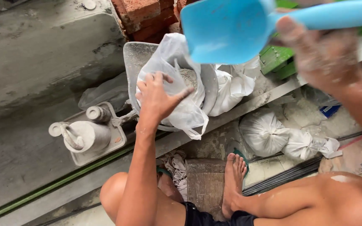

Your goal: Scooping grey construction material from a plastic bag into a bucket using a blue plastic scoop.

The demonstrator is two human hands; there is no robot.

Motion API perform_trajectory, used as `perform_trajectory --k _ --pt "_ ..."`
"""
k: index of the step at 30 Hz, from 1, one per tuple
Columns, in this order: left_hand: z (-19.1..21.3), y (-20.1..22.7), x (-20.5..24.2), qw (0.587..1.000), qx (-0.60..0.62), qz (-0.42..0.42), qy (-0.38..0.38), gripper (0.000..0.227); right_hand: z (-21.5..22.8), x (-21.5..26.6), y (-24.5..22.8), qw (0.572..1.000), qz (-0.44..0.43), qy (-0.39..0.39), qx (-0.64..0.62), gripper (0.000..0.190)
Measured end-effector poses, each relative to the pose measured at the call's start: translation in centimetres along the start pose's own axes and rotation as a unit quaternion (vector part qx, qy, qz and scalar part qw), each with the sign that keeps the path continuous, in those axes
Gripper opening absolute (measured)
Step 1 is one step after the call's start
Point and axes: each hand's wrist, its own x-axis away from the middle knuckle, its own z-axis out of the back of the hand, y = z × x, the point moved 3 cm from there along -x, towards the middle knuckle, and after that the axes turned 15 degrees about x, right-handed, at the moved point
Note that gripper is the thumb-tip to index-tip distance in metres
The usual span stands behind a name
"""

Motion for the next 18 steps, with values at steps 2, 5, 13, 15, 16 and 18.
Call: perform_trajectory --k 2,5,13,15,16,18 --pt "-1.1 -1.0 0.0 0.998 -0.061 -0.020 -0.022 0.078 -1.2 -2.2 -4.0 0.986 -0.022 0.003 -0.163 0.040" --pt "-2.0 -2.4 -0.3 0.996 -0.087 -0.020 -0.002 0.079 -3.8 -1.1 -6.4 0.975 -0.048 0.026 -0.214 0.042" --pt "-2.7 -4.1 -1.3 0.995 -0.101 0.012 0.015 0.083 -6.8 -1.0 -4.7 0.845 -0.345 -0.017 -0.409 0.065" --pt "-2.8 -4.7 -0.8 0.995 -0.100 0.012 -0.019 0.084 -7.1 -0.4 -4.3 0.821 -0.388 0.009 -0.418 0.065" --pt "-2.7 -5.5 -0.8 0.990 -0.137 0.004 -0.015 0.090 -7.3 -0.6 -4.4 0.811 -0.353 0.008 -0.467 0.062" --pt "-4.3 -3.6 -0.8 0.985 -0.158 -0.040 -0.052 0.096 -5.4 0.2 -3.3 0.806 -0.352 0.026 -0.475 0.060"
